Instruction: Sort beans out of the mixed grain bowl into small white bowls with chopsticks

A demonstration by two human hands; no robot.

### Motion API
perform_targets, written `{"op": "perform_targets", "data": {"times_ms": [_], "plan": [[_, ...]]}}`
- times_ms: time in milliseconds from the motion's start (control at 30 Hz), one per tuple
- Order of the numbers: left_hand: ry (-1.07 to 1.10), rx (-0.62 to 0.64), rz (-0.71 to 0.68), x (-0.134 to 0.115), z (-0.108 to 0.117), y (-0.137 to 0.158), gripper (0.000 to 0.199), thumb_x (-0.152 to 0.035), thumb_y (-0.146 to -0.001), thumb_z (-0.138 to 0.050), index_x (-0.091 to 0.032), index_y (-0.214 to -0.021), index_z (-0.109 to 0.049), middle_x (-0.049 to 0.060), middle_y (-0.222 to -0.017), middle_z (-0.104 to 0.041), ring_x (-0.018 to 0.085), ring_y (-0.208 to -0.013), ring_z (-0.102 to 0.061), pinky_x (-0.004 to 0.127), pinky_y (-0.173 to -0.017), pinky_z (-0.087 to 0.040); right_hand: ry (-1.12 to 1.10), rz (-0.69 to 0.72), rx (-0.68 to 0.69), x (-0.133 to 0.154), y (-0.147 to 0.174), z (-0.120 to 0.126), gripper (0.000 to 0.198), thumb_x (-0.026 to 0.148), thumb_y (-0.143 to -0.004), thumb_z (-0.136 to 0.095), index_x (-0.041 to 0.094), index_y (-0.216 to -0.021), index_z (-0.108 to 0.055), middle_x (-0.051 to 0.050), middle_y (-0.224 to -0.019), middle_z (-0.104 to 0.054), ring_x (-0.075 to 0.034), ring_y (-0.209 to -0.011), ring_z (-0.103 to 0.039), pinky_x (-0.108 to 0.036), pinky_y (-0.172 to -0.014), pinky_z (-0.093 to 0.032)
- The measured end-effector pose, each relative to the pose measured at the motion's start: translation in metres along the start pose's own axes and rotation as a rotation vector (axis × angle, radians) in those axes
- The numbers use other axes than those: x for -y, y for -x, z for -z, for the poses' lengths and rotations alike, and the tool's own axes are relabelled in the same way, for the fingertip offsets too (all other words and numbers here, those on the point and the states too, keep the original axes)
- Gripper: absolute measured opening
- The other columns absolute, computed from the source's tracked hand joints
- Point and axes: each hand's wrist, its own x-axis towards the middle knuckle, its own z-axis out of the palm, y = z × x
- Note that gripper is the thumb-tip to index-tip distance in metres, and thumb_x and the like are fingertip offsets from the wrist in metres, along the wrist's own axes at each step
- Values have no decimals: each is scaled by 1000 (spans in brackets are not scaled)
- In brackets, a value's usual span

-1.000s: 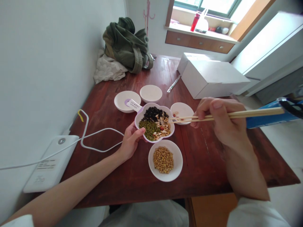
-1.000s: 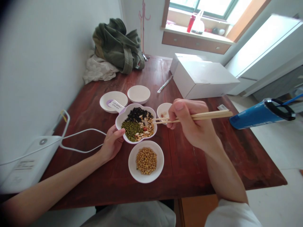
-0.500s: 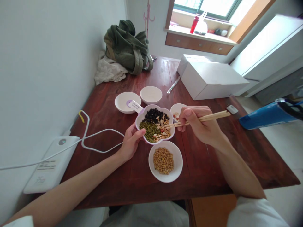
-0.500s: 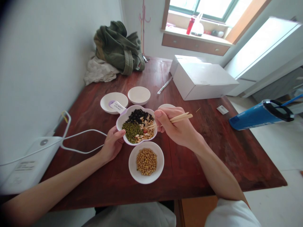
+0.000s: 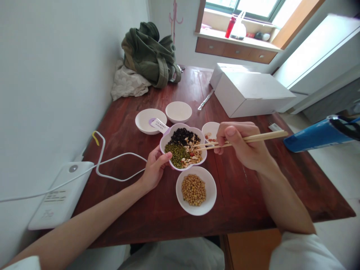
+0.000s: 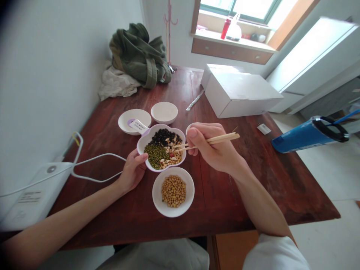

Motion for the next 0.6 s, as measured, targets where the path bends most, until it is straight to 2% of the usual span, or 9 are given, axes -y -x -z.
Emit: {"op": "perform_targets", "data": {"times_ms": [167, 433, 533, 600], "plan": [[-6, 4, -9, 1, 1, 0, 55, -45, -79, -101, -15, -120, -80, 9, -104, -85, 19, -74, -76, 26, -57, -64, -2, 4, 9, -10, 2, -8, 56, 53, -120, -57, 21, -75, -65, -2, -66, -69, -14, -60, -69, -27, -59, -55], [-18, 1, -8, 1, 1, -2, 58, -46, -78, -101, -16, -123, -79, 8, -105, -85, 21, -76, -79, 28, -57, -65, 5, 16, -41, -7, 1, -10, 60, 58, -118, -58, 22, -72, -66, -1, -61, -69, -14, -54, -69, -27, -52, -52], [-27, 10, -12, 2, 2, -3, 55, -47, -79, -100, -16, -119, -79, 7, -99, -85, 20, -71, -77, 29, -57, -65, 9, 12, -111, -1, 3, -5, 62, 61, -118, -57, 23, -70, -67, -2, -60, -69, -15, -53, -68, -29, -48, -50], [-31, 7, -29, 3, 2, -4, 54, -47, -79, -101, -16, -118, -79, 7, -99, -85, 23, -78, -80, 31, -64, -68, -6, 38, -212, 2, 4, 1, 61, 62, -117, -59, 24, -69, -68, -2, -59, -69, -16, -52, -67, -31, -47, -47]]}}
